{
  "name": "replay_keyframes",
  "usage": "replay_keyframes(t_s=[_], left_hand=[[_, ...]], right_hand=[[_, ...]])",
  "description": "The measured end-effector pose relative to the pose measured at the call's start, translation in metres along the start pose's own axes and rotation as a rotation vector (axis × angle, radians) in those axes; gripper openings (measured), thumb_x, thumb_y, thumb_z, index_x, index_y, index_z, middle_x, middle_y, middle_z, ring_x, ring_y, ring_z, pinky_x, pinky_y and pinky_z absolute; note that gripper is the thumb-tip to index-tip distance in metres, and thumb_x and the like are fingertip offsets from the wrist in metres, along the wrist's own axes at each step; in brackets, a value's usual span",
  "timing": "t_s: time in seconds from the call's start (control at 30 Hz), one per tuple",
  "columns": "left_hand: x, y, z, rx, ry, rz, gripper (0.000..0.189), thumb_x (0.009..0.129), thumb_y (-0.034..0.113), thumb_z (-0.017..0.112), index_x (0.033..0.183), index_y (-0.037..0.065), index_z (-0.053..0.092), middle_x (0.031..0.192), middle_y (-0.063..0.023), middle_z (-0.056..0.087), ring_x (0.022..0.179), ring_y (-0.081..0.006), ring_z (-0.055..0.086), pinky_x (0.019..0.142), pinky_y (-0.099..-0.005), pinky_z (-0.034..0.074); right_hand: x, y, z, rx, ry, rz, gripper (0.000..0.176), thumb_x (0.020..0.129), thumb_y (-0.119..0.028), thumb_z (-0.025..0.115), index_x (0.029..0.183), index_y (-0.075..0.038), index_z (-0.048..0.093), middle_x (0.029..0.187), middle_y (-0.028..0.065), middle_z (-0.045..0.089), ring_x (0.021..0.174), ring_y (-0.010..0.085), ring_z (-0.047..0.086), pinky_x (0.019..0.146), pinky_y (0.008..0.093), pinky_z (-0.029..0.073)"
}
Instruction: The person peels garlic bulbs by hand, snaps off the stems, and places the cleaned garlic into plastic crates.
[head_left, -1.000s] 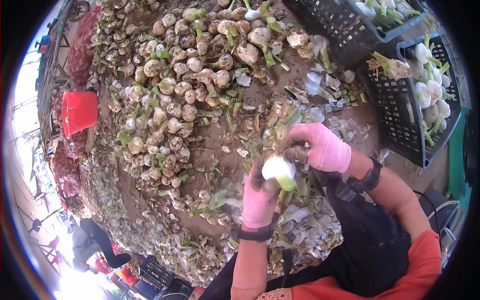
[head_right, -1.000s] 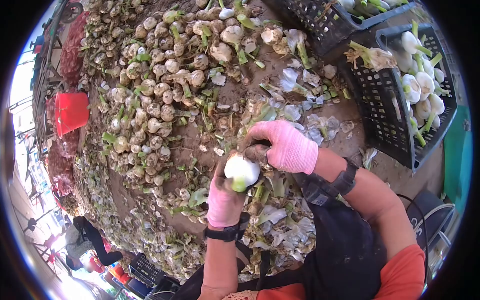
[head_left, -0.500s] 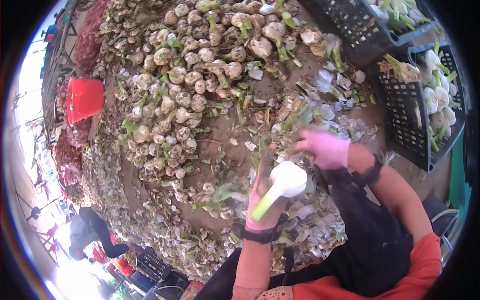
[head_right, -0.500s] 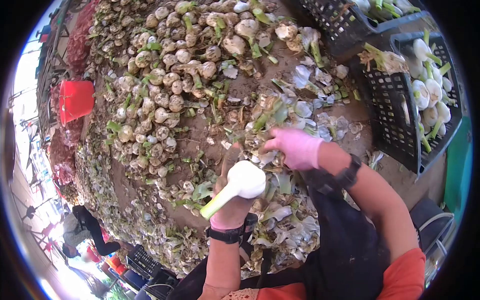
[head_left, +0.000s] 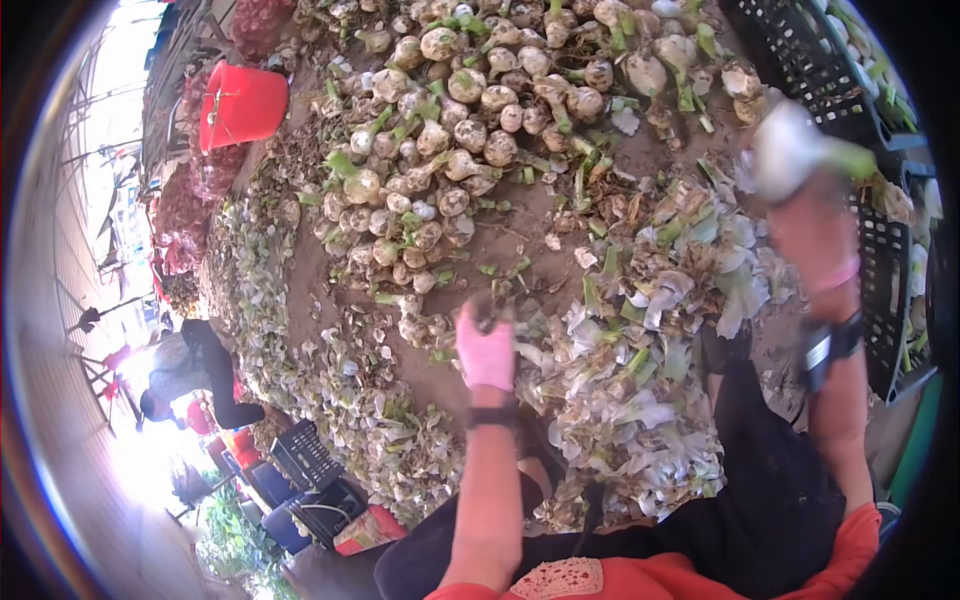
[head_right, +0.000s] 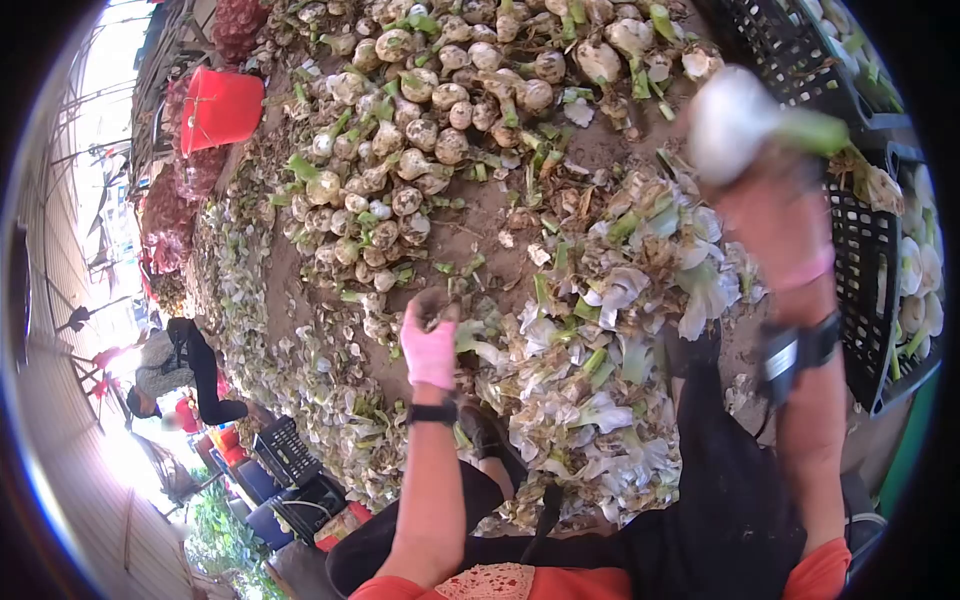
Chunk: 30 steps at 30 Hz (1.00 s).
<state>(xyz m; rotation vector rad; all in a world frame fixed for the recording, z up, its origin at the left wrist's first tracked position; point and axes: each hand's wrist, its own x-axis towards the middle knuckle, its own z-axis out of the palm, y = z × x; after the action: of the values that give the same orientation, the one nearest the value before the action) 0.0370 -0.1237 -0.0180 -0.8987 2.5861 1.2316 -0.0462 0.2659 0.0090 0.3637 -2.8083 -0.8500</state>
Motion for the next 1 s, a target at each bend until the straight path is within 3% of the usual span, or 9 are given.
replay_keyframes(t_s=[0.07,0.1,0.2,0.33,0.53,0.63,0.73,0.83,1.0], left_hand=[[0.017,-0.038,-0.021,0.303,0.058,0.018,0.046,0.074,0.006,0.068,0.119,0.009,0.058,0.115,-0.0123,0.057,0.105,-0.0277,0.056,0.093,-0.0369,0.045],[0.025,-0.059,-0.025,0.569,0.033,0.052,0.048,0.074,0.007,0.067,0.121,0.011,0.057,0.12,-0.0131,0.055,0.109,-0.0297,0.053,0.094,-0.038,0.045],[0.039,-0.081,-0.023,0.912,-0.078,0.085,0.051,0.074,0.009,0.064,0.123,0.014,0.056,0.126,-0.0131,0.05,0.115,-0.0322,0.049,0.095,-0.0396,0.044],[0.052,-0.064,-0.015,1.073,-0.246,0.027,0.052,0.072,0.014,0.067,0.123,0.015,0.056,0.127,-0.0143,0.049,0.115,-0.0322,0.049,0.094,-0.0403,0.045],[0.047,-0.017,0.001,0.297,-0.242,0.001,0.053,0.07,0.021,0.079,0.114,0.004,0.056,0.11,-0.0123,0.057,0.098,-0.0273,0.058,0.085,-0.0355,0.049],[0.005,0.044,0.022,-0.64,-0.37,-0.063,0.056,0.071,0.01,0.081,0.115,0.0,0.049,0.105,-0.0078,0.06,0.098,-0.0177,0.059,0.086,-0.031,0.05],[-0.031,0.072,0.047,-1.024,-0.47,-0.078,0.067,0.069,0.008,0.082,0.124,0.003,0.043,0.117,-0.0091,0.054,0.107,-0.021,0.056,0.088,-0.0325,0.05],[-0.055,0.089,0.07,-0.951,-0.46,-0.055,0.071,0.069,0.004,0.081,0.127,0.0,0.042,0.113,-0.0086,0.055,0.103,-0.018,0.055,0.09,-0.0315,0.046],[-0.075,0.09,0.092,-0.486,-0.264,0.306,0.052,0.067,0.0,0.079,0.114,0.002,0.057,0.116,-0.0062,0.054,0.105,-0.0193,0.055,0.09,-0.0327,0.046]], right_hand=[[0.034,0.067,0.001,-0.695,0.235,0.116,0.054,0.088,-0.023,0.057,0.139,-0.014,0.04,0.1,0.006,0.062,0.077,0.015,0.059,0.062,0.0319,0.052],[0.03,0.114,0.046,-0.816,0.327,0.011,0.067,0.086,-0.001,0.053,0.146,-0.007,0.024,0.154,0.0021,0.022,0.103,0.0041,0.052,0.065,0.0169,0.047],[0.032,0.08,-0.015,-1.196,0.08,0.018,0.066,0.086,-0.005,0.055,0.145,-0.004,0.026,0.148,0.0045,0.034,0.1,0.0059,0.053,0.066,0.017,0.047],[0.011,-0.015,-0.014,-3.394,0.194,-0.577,0.05,0.088,-0.014,0.057,0.133,0.003,0.042,0.104,0.0052,0.064,0.087,0.0161,0.061,0.069,0.0263,0.053],[0.001,-0.067,-0.051,-3.517,1.645,0.324,0.029,0.085,-0.018,0.064,0.108,0.001,0.063,0.093,0.0105,0.068,0.086,0.0159,0.064,0.078,0.0304,0.051],[-0.006,-0.09,-0.051,-3.537,1.591,0.64,0.036,0.087,-0.026,0.063,0.112,0.001,0.061,0.097,0.0122,0.067,0.089,0.0169,0.062,0.082,0.0324,0.049],[-0.008,-0.1,-0.049,-3.743,1.062,0.176,0.043,0.087,-0.03,0.064,0.116,0.002,0.059,0.098,0.0104,0.066,0.087,0.0138,0.06,0.079,0.031,0.048],[-0.003,-0.074,-0.057,-3.565,1.236,-0.264,0.04,0.089,-0.026,0.062,0.117,0.002,0.057,0.1,0.0047,0.064,0.09,0.0098,0.057,0.08,0.0282,0.047],[-0.012,-0.09,-0.048,-3.519,0.743,-0.48,0.037,0.086,-0.03,0.067,0.107,0.0,0.062,0.091,0.0073,0.066,0.086,0.0091,0.059,0.075,0.0283,0.048]])
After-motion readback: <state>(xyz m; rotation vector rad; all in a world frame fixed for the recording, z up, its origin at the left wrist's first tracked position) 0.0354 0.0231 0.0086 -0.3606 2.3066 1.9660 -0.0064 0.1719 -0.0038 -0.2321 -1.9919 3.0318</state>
